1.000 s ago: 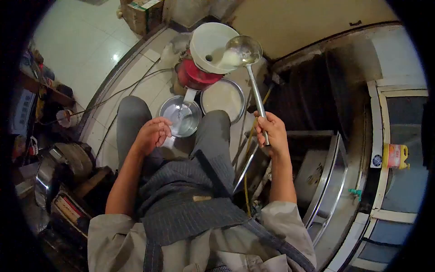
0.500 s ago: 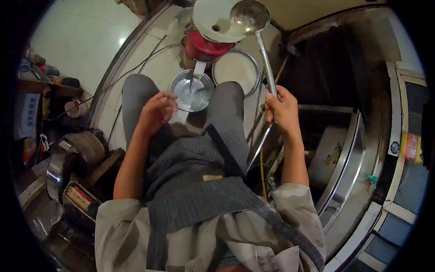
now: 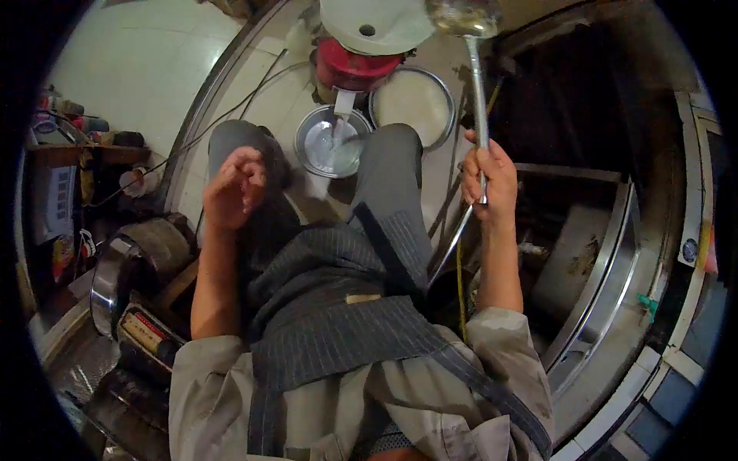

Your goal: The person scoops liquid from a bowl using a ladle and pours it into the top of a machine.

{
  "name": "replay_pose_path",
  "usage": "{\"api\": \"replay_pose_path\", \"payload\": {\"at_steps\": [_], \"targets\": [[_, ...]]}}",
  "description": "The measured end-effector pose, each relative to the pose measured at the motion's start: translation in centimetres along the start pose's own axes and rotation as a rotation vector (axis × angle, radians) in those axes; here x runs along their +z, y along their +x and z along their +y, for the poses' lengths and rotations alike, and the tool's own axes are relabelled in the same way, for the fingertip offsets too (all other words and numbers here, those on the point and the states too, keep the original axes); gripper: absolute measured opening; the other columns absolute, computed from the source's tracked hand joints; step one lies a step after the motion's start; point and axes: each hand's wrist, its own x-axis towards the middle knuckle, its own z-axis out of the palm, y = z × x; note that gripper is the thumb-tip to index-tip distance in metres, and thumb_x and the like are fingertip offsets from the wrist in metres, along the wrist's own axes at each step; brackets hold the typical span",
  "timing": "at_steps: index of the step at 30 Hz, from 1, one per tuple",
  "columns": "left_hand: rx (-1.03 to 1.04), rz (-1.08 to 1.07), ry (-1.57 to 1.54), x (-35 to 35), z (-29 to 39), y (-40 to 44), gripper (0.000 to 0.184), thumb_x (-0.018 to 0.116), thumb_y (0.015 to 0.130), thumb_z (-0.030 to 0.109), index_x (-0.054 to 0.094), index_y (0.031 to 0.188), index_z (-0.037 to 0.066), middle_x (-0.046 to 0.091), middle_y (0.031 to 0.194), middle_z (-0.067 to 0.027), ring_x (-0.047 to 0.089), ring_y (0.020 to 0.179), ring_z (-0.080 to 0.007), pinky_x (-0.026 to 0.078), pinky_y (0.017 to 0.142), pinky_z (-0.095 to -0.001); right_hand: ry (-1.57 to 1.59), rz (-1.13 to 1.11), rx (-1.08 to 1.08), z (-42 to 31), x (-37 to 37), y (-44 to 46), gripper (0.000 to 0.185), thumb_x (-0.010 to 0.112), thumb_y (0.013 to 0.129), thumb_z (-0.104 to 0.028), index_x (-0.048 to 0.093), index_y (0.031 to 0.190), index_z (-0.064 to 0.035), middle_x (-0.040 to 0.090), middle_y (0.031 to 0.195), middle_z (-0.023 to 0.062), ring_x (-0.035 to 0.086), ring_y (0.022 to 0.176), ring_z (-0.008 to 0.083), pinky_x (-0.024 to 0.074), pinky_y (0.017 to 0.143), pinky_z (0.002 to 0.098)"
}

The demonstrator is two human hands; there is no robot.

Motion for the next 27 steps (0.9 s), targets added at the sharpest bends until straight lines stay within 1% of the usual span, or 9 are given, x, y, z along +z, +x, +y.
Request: {"api": "replay_pose_path", "payload": {"at_steps": [5,7,9,13,15,17,19,22,27], "targets": [[-0.057,0.167,0.376,-6.3,0.3,-2.9,0.05,0.064,0.088,0.037,0.047,0.119,0.001,0.058,0.084,-0.0115,0.044,0.046,-0.0118,0.033,0.035,-0.0212,0.23,0.114,0.026,4.2,-3.4,2.7,0.03,0.053,0.098,-0.016,0.051,0.124,-0.0012,0.048,0.071,0.0025,0.044,0.045,0.009,0.0381,0.04,0.0262],[-0.109,0.164,0.365,-8.3,-0.8,-3.4,0.051,0.065,0.088,0.037,0.047,0.119,0.001,0.058,0.086,-0.0135,0.045,0.046,-0.0134,0.032,0.034,-0.0213,0.037,0.284,0.126,7.9,-6.2,5.1,0.02,0.055,0.097,-0.015,0.053,0.113,-0.0036,0.048,0.068,0.0017,0.045,0.045,0.01,0.037,0.039,0.0268],[-0.106,0.103,0.176,-8.5,-1.3,-3.1,0.049,0.063,0.09,0.035,0.046,0.118,0.0,0.059,0.09,-0.0174,0.049,0.048,-0.0166,0.035,0.035,-0.0218,-0.22,0.446,0.244,12.4,-8.9,7.4,0.033,0.054,0.092,-0.009,0.052,0.125,-0.0022,0.051,0.07,0.0038,0.045,0.047,0.0133,0.0367,0.04,0.0294],[-0.218,-0.06,-0.307,-3.8,0.4,-1.6,0.044,0.061,0.093,0.031,0.044,0.119,-0.001,0.059,0.094,-0.0212,0.056,0.053,-0.022,0.042,0.039,-0.0231,-0.692,0.523,0.231,21.2,-14.1,10.7,0.025,0.054,0.086,-0.009,0.058,0.108,0.0003,0.06,0.075,0.0115,0.056,0.054,0.0196,0.043,0.046,0.0352],[-0.237,0.006,0.447,-7.4,-0.4,-2.2,0.045,0.06,0.094,0.029,0.042,0.121,-0.002,0.059,0.096,-0.0222,0.058,0.055,-0.0232,0.045,0.041,-0.0256,-0.982,0.561,0.231,23.3,-15.1,11.3,0.025,0.055,0.085,-0.012,0.06,0.106,0.0012,0.065,0.079,0.0157,0.063,0.06,0.0247,0.0484,0.052,0.039],[-0.215,0.071,1.205,-11.2,-0.7,-2.7,0.046,0.059,0.094,0.028,0.041,0.123,-0.003,0.058,0.098,-0.0231,0.059,0.057,-0.0244,0.047,0.043,-0.0281,-1.128,0.605,0.306,24.5,-15.0,11.4,0.033,0.062,0.081,-0.025,0.061,0.105,-0.0017,0.068,0.107,0.024,0.063,0.103,0.0456,0.0498,0.09,0.0492],[-0.186,0.095,1.591,-11.4,-0.3,-2.8,0.046,0.059,0.094,0.027,0.04,0.123,-0.003,0.058,0.099,-0.0236,0.06,0.058,-0.025,0.049,0.045,-0.0293,-1.152,0.62,0.405,25.4,-14.5,12.1,0.034,0.061,0.082,-0.025,0.062,0.107,-0.0025,0.066,0.11,0.0252,0.063,0.105,0.0433,0.0498,0.09,0.0503],[-0.193,0.102,1.479,-11.9,-0.1,-3.2,0.047,0.059,0.094,0.028,0.04,0.123,-0.003,0.058,0.107,-0.0268,0.058,0.057,-0.0237,0.047,0.042,-0.0309,-1.173,0.643,0.293,28.6,-15.3,12.7,0.032,0.059,0.082,-0.019,0.064,0.104,0.0028,0.068,0.096,0.0264,0.067,0.087,0.0412,0.0526,0.077,0.0477],[-0.288,0.104,-0.11,-6.0,0.8,-4.7,0.046,0.056,0.096,0.027,0.04,0.127,-0.003,0.057,0.109,-0.0274,0.059,0.062,-0.0251,0.049,0.048,-0.0332,-0.764,0.522,0.35,32.8,-17.5,14.8,0.019,0.061,0.086,-0.017,0.062,0.082,0.0013,0.061,0.068,0.0114,0.055,0.053,0.0214,0.0448,0.045,0.037]]}}
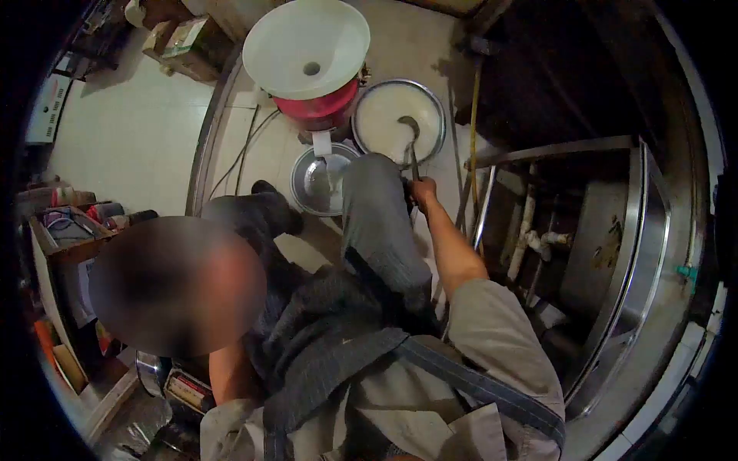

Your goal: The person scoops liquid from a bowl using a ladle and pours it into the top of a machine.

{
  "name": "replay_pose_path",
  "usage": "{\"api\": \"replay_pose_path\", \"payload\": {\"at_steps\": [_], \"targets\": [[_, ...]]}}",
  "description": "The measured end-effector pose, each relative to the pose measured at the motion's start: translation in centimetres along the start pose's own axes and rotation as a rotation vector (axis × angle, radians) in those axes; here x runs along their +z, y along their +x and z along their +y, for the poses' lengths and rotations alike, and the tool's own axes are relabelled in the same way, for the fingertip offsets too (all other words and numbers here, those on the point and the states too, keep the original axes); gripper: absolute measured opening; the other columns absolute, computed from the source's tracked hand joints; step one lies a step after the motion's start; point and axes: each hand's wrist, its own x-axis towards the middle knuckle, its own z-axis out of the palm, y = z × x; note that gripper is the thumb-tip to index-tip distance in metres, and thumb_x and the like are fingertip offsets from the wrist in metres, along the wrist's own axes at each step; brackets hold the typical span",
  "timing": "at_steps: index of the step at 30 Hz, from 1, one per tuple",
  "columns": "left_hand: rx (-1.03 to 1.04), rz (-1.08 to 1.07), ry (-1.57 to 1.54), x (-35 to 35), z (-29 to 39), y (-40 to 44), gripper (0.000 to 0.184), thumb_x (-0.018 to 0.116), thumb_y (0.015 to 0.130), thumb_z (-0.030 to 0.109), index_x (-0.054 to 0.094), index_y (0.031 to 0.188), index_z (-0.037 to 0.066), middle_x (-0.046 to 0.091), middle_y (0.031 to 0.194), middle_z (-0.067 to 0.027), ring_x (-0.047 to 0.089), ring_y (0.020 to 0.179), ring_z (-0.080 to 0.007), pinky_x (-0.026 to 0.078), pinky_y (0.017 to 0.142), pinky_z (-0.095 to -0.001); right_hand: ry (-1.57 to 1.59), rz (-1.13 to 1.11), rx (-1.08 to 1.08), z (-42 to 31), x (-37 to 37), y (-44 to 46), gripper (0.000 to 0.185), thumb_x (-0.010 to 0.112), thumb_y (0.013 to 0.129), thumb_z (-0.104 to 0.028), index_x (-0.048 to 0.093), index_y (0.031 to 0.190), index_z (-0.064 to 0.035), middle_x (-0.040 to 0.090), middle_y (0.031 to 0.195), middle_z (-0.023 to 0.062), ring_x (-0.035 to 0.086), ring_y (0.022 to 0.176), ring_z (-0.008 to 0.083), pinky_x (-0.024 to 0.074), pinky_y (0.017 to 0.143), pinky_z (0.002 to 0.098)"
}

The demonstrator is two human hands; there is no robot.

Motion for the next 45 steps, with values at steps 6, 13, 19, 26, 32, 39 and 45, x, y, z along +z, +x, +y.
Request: {"api": "replay_pose_path", "payload": {"at_steps": [6,13,19,26,32,39,45], "targets": [[-0.055,-0.296,-0.271,4.1,0.5,0.3,0.046,0.052,0.098,0.026,0.039,0.132,-0.003,0.057,0.112,-0.0281,0.06,0.069,-0.0268,0.051,0.055,-0.0361,0.833,-0.375,0.496,-4.1,-2.1,-4.4,0.02,0.058,0.094,-0.02,0.055,0.077,-0.0091,0.05,0.058,-0.0003,0.04,0.041,0.0119,0.0326,0.037,0.0278],[-0.04,-0.47,-0.29,5.9,0.7,4.0,0.045,0.048,0.1,0.024,0.039,0.135,-0.003,0.056,0.113,-0.0288,0.06,0.072,-0.0269,0.052,0.058,-0.0375,1.114,-0.521,0.454,-4.4,-4.9,-7.0,0.012,0.055,0.098,-0.02,0.058,0.097,-0.0083,0.051,0.063,-0.0045,0.037,0.043,0.0041,0.031,0.038,0.0205],[0.061,-0.318,-0.231,5.3,-0.1,3.6,0.042,0.047,0.1,0.024,0.04,0.131,-0.003,0.057,0.109,-0.0274,0.055,0.062,-0.0222,0.048,0.05,-0.0324,1.023,-0.515,0.315,-8.0,-10.6,-10.3,0.012,0.057,0.097,-0.019,0.058,0.098,-0.0073,0.054,0.069,-0.0024,0.04,0.047,0.0048,0.0321,0.04,0.0202],[0.035,-0.22,-0.003,6.2,0.0,3.8,0.04,0.048,0.099,0.028,0.045,0.128,-0.001,0.063,0.101,-0.0226,0.052,0.056,-0.017,0.045,0.046,-0.0279,0.953,-0.494,0.18,-15.4,-17.8,-15.3,0.015,0.058,0.096,-0.018,0.058,0.101,-0.0039,0.053,0.069,-0.0006,0.042,0.05,0.0063,0.0334,0.043,0.022],[0.042,-0.114,0.17,5.3,-0.4,4.4,0.041,0.048,0.1,0.031,0.047,0.128,0.002,0.064,0.098,-0.02,0.051,0.056,-0.0146,0.043,0.044,-0.027,0.876,-0.507,-0.006,-23.3,-23.1,-20.7,0.025,0.054,0.097,-0.017,0.056,0.111,0.0035,0.051,0.07,-0.0013,0.04,0.048,0.0046,0.0314,0.041,0.0212],[0.104,-0.052,0.338,8.0,0.6,3.3,0.041,0.05,0.098,0.037,0.051,0.125,0.005,0.065,0.094,-0.017,0.047,0.053,-0.013,0.04,0.044,-0.0259,0.902,-0.665,-0.117,-30.6,-24.6,-25.1,0.028,0.052,0.097,-0.016,0.055,0.114,0.0064,0.052,0.07,0.0009,0.041,0.046,0.0053,0.0331,0.039,0.0218],[0.396,-0.166,0.81,7.3,0.3,3.7,0.041,0.05,0.098,0.038,0.052,0.124,0.006,0.065,0.091,-0.0157,0.046,0.051,-0.0131,0.04,0.044,-0.0264,0.9,-0.79,-0.183,-32.9,-22.7,-26.5,0.031,0.05,0.1,-0.018,0.052,0.118,0.0072,0.051,0.07,0.0008,0.04,0.045,0.0042,0.0343,0.038,0.0199]]}}
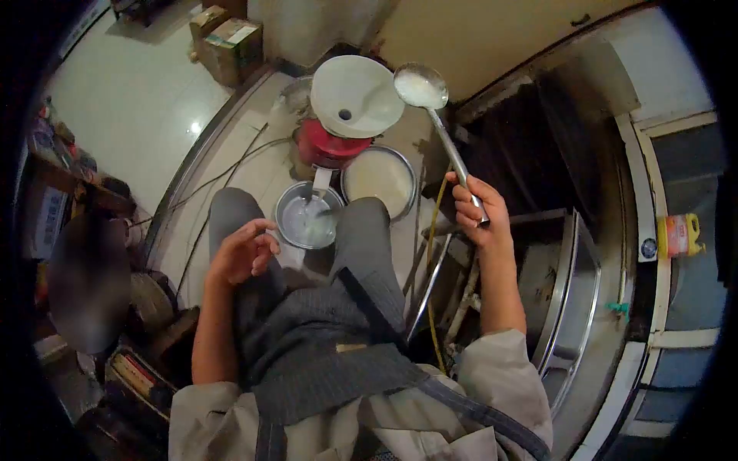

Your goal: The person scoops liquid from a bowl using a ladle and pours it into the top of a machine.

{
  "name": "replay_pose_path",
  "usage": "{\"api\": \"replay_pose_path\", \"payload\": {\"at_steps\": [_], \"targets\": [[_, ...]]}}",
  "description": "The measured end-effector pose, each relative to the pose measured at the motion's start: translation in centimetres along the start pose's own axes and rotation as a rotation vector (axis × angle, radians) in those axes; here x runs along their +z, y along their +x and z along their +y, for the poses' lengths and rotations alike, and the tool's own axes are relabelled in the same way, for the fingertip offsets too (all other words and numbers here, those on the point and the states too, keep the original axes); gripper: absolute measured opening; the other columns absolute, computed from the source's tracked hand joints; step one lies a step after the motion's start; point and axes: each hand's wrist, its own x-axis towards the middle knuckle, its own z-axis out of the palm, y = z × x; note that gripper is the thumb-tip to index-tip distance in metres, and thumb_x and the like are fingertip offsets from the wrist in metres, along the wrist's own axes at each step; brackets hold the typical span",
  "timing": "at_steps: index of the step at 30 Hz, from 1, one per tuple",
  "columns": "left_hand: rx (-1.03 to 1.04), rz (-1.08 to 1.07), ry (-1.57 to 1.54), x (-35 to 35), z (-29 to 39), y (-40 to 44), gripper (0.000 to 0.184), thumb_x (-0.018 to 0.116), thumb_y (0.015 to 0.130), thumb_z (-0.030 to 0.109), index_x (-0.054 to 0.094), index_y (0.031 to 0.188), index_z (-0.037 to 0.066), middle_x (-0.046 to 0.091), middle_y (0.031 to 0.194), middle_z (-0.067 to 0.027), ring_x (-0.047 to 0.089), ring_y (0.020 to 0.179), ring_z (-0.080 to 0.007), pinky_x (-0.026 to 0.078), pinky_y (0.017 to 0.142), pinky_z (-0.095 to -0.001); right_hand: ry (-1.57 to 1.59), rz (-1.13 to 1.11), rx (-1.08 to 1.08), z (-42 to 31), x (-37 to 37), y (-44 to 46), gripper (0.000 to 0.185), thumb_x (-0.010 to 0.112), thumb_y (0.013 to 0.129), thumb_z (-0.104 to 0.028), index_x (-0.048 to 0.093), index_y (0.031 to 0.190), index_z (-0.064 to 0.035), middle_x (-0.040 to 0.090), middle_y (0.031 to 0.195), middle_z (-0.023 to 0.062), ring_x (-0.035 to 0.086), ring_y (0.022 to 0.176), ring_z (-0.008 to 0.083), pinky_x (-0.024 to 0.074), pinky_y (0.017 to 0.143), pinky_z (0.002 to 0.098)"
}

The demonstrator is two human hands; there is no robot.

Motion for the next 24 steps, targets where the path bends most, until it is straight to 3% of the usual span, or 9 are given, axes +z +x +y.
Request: {"api": "replay_pose_path", "payload": {"at_steps": [1,3,21,24], "targets": [[0.104,-0.013,0.156,-0.2,0.0,0.1,0.041,0.05,0.098,0.038,0.052,0.124,0.006,0.065,0.091,-0.0156,0.047,0.051,-0.0131,0.04,0.044,-0.0265,-0.013,0.002,-0.001,0.4,0.2,0.0,0.032,0.05,0.1,-0.019,0.052,0.118,0.0071,0.051,0.07,0.0009,0.04,0.044,0.0044,0.0341,0.037,0.0201],[-0.326,-0.072,-0.803,-0.7,-0.2,-0.1,0.041,0.05,0.099,0.038,0.051,0.125,0.006,0.065,0.092,-0.0154,0.048,0.051,-0.0133,0.04,0.044,-0.0267,-0.042,-0.01,0.044,1.1,0.7,0.7,0.033,0.05,0.1,-0.02,0.051,0.119,0.007,0.051,0.07,0.0011,0.041,0.044,0.0045,0.0339,0.036,0.0203],[-0.304,-0.105,-0.846,-1.3,-1.0,-0.3,0.042,0.049,0.099,0.034,0.048,0.128,0.005,0.065,0.093,-0.0161,0.049,0.051,-0.0117,0.042,0.044,-0.0258,-0.285,0.063,-0.003,4.2,1.7,1.3,0.032,0.054,0.099,-0.022,0.055,0.116,0.0053,0.054,0.072,0.0018,0.043,0.043,0.0047,0.0359,0.036,0.0215],[-0.286,-0.076,-0.801,-1.1,-1.0,-0.3,0.044,0.05,0.099,0.039,0.049,0.127,0.006,0.065,0.093,-0.0159,0.047,0.046,-0.0103,0.041,0.04,-0.0251,-0.312,0.091,-0.006,4.2,1.8,1.3,0.032,0.054,0.099,-0.022,0.056,0.116,0.0043,0.054,0.072,0.0015,0.043,0.043,0.005,0.0362,0.036,0.0218]]}}
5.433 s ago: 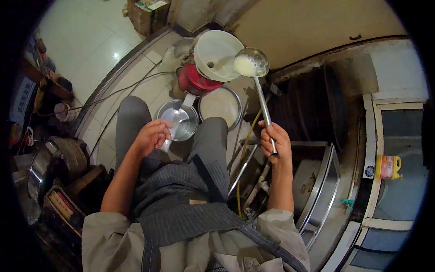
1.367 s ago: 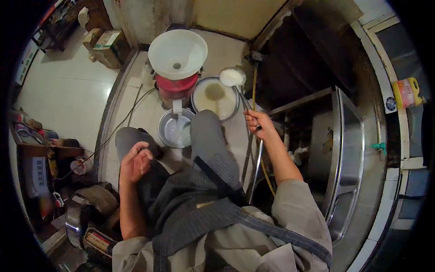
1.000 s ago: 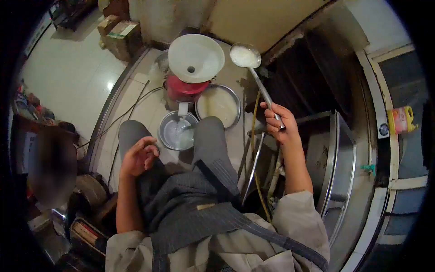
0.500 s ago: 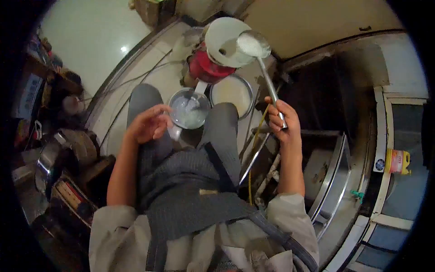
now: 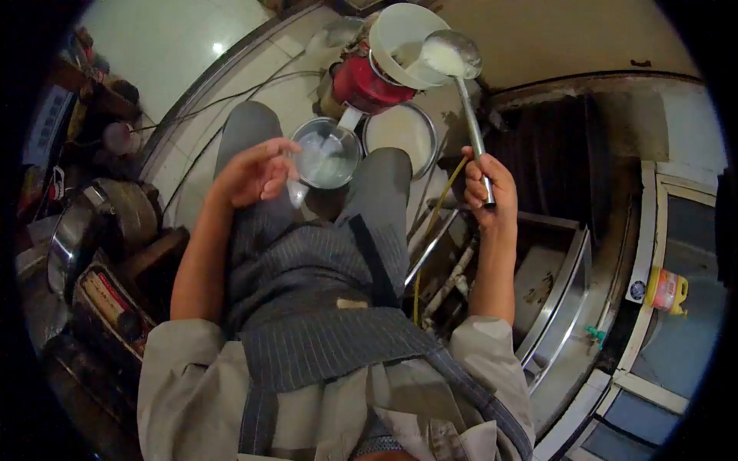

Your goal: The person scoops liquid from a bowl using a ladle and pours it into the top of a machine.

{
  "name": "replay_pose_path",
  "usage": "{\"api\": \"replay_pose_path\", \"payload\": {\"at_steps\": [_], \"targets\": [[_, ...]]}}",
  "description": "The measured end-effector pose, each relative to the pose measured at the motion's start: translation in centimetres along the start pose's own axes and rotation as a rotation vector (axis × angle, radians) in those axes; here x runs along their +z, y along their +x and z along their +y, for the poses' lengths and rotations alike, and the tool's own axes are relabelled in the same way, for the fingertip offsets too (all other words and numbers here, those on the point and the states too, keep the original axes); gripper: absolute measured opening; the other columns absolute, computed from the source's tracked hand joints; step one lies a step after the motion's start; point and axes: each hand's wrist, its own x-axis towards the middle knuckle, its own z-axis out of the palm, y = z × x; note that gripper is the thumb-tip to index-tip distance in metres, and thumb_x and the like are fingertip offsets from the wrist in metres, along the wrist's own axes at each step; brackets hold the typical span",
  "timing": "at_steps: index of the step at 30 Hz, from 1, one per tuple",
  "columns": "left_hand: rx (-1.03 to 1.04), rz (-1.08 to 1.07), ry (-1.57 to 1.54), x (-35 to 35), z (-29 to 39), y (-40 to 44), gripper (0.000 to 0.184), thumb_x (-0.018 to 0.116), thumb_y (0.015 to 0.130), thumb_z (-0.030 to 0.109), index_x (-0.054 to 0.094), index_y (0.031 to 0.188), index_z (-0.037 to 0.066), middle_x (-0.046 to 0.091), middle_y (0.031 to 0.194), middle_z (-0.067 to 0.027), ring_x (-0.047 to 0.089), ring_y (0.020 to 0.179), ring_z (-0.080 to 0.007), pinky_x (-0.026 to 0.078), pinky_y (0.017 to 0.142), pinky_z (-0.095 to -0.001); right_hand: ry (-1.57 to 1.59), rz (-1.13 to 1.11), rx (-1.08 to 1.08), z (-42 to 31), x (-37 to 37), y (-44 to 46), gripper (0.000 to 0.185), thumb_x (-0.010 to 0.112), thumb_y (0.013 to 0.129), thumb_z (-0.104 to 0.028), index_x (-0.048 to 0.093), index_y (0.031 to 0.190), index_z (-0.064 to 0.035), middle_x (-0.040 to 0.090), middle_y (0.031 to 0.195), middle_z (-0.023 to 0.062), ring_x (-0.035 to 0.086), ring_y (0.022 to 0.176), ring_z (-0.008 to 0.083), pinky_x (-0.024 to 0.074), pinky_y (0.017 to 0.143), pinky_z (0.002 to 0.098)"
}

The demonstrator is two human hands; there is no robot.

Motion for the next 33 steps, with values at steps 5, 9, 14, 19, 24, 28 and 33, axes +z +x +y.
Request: {"api": "replay_pose_path", "payload": {"at_steps": [5,9,14,19,24,28,33], "targets": [[-0.004,-0.026,-0.006,-0.1,0.1,0.1,0.044,0.048,0.1,0.039,0.048,0.128,0.005,0.065,0.093,-0.0169,0.047,0.047,-0.0109,0.041,0.04,-0.0253,-0.001,-0.013,-0.006,0.2,-0.1,0.2,0.032,0.054,0.099,-0.023,0.056,0.115,0.0038,0.054,0.071,0.001,0.044,0.043,0.0053,0.0363,0.036,0.0223],[-0.007,-0.02,-0.022,-0.1,0.2,0.1,0.044,0.049,0.099,0.038,0.048,0.128,0.005,0.065,0.093,-0.0173,0.048,0.047,-0.0112,0.041,0.04,-0.0257,-0.006,-0.002,-0.007,0.3,0.0,0.2,0.031,0.054,0.099,-0.023,0.055,0.115,0.0035,0.054,0.07,0.001,0.045,0.043,0.0056,0.0369,0.036,0.0228],[-0.005,-0.019,-0.023,-0.5,0.0,0.1,0.044,0.05,0.099,0.038,0.048,0.128,0.005,0.065,0.094,-0.0186,0.049,0.045,-0.0126,0.042,0.041,-0.0263,-0.013,0.008,0.016,0.4,0.1,0.3,0.03,0.053,0.099,-0.022,0.054,0.115,0.0037,0.053,0.071,0.001,0.044,0.043,0.0064,0.0372,0.037,0.0237],[-0.034,-0.033,-0.043,0.0,0.5,-0.1,0.043,0.049,0.099,0.035,0.048,0.13,0.005,0.065,0.094,-0.0181,0.052,0.05,-0.0142,0.043,0.043,-0.0267,-0.037,0.014,-0.007,0.2,0.5,0.0,0.029,0.053,0.099,-0.021,0.054,0.115,0.004,0.054,0.071,0.0015,0.044,0.042,0.0069,0.0368,0.036,0.0237],[-0.029,-0.051,-0.053,-0.2,0.5,-0.1,0.042,0.048,0.099,0.034,0.048,0.13,0.005,0.065,0.094,-0.018,0.051,0.051,-0.0141,0.043,0.044,-0.0266,-0.043,0.033,-0.005,0.1,0.9,0.0,0.03,0.054,0.099,-0.022,0.054,0.115,0.0037,0.053,0.069,0.0012,0.044,0.043,0.0066,0.0369,0.036,0.0229],[-0.048,-0.019,-0.059,0.4,0.7,-0.2,0.042,0.048,0.1,0.034,0.048,0.129,0.004,0.064,0.094,-0.0183,0.051,0.051,-0.0144,0.042,0.043,-0.0267,-0.065,0.057,-0.01,0.3,0.9,0.0,0.029,0.054,0.098,-0.021,0.054,0.115,0.0033,0.053,0.069,0.0016,0.044,0.042,0.0068,0.0362,0.036,0.0231],[-0.05,-0.026,-0.019,0.1,0.5,0.0,0.042,0.046,0.101,0.039,0.049,0.128,0.007,0.064,0.094,-0.017,0.049,0.048,-0.012,0.04,0.041,-0.0257,-0.057,0.055,-0.011,0.4,0.6,0.1,0.029,0.055,0.097,-0.02,0.054,0.114,0.003,0.053,0.069,0.0017,0.044,0.042,0.0071,0.0356,0.035,0.0234]]}}
